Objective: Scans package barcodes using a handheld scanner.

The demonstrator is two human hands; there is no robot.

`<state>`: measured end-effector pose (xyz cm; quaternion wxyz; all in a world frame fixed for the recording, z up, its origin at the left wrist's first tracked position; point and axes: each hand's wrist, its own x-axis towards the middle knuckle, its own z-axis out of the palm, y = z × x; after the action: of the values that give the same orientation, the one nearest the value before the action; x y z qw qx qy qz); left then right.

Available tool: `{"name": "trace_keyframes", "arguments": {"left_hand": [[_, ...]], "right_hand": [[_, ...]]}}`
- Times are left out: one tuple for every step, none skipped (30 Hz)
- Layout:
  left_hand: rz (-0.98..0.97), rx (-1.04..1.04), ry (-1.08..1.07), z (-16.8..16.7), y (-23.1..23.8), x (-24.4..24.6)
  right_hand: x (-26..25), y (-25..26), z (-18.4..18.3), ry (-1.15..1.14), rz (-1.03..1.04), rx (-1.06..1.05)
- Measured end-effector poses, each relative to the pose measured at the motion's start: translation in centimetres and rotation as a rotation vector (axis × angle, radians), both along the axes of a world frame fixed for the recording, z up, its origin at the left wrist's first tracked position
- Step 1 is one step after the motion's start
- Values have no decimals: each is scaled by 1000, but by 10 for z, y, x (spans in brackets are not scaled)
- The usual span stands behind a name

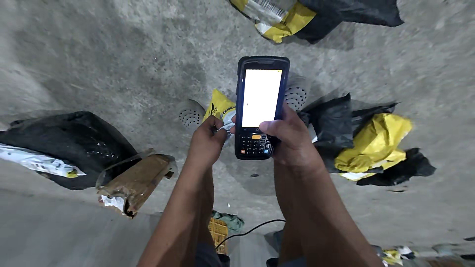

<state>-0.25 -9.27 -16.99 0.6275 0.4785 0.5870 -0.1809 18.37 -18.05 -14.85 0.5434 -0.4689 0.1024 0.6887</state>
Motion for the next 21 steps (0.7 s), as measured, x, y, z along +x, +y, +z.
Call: {"name": "trace_keyframes", "arguments": {"left_hand": [[2, -1, 1, 0, 0, 0], [-1, -1, 1, -1, -1, 0], [-5, 0, 3, -1, -1, 0], [-13, 2, 6, -1, -1, 0], [-20, 3, 7, -2, -1, 1], [-26, 5, 11, -2, -1, 1], [-27, 5, 13, -2, -1, 2], [-32, 2, 14, -2, -1, 2], [-38, 2, 16, -2, -1, 3], [-40, 1, 17, -2, -1, 3], [-39, -2, 14, -2, -1, 3], [-37, -5, 11, -2, -1, 3], [-33, -10, 10, -2, -1, 4], [-31, -15, 10, -2, -1, 4], [-28, -16, 10, -2, -2, 5], [-27, -18, 12, -2, -2, 5], [-27, -20, 14, -2, -2, 5], [-28, -19, 14, -2, -2, 5], [-28, -14, 9, -3, -2, 5], [-27, -10, 4, -3, -3, 6], [-29, -7, 5, -3, -3, 6]], "right_hand": [[0, -1, 0, 3, -6, 4], [0, -1, -1, 6, -8, 3], [0, -1, -1, 2, -5, 2], [0, -2, -2, -6, 4, 2], [0, -2, -2, -12, 6, 3], [0, -2, -3, -11, 3, 8], [1, -3, -3, -8, 2, 13], [1, -3, -4, -5, 2, 19], [1, -3, -4, -4, -1, 23], [2, -4, -4, -4, -3, 30], [2, -4, -4, -5, -3, 33], [2, -3, -4, -5, -1, 30], [3, -3, -3, -7, 0, 27], [3, -3, -3, -15, 4, 21], [3, -3, -3, -24, 8, 18], [3, -3, -2, -35, 10, 17], [2, -3, -2, -41, 12, 12], [2, -3, -2, -43, 14, 5], [2, -3, -2, -40, 15, -1], [2, -3, -2, -38, 15, -2], [2, -3, -3, -36, 15, -3]]}}
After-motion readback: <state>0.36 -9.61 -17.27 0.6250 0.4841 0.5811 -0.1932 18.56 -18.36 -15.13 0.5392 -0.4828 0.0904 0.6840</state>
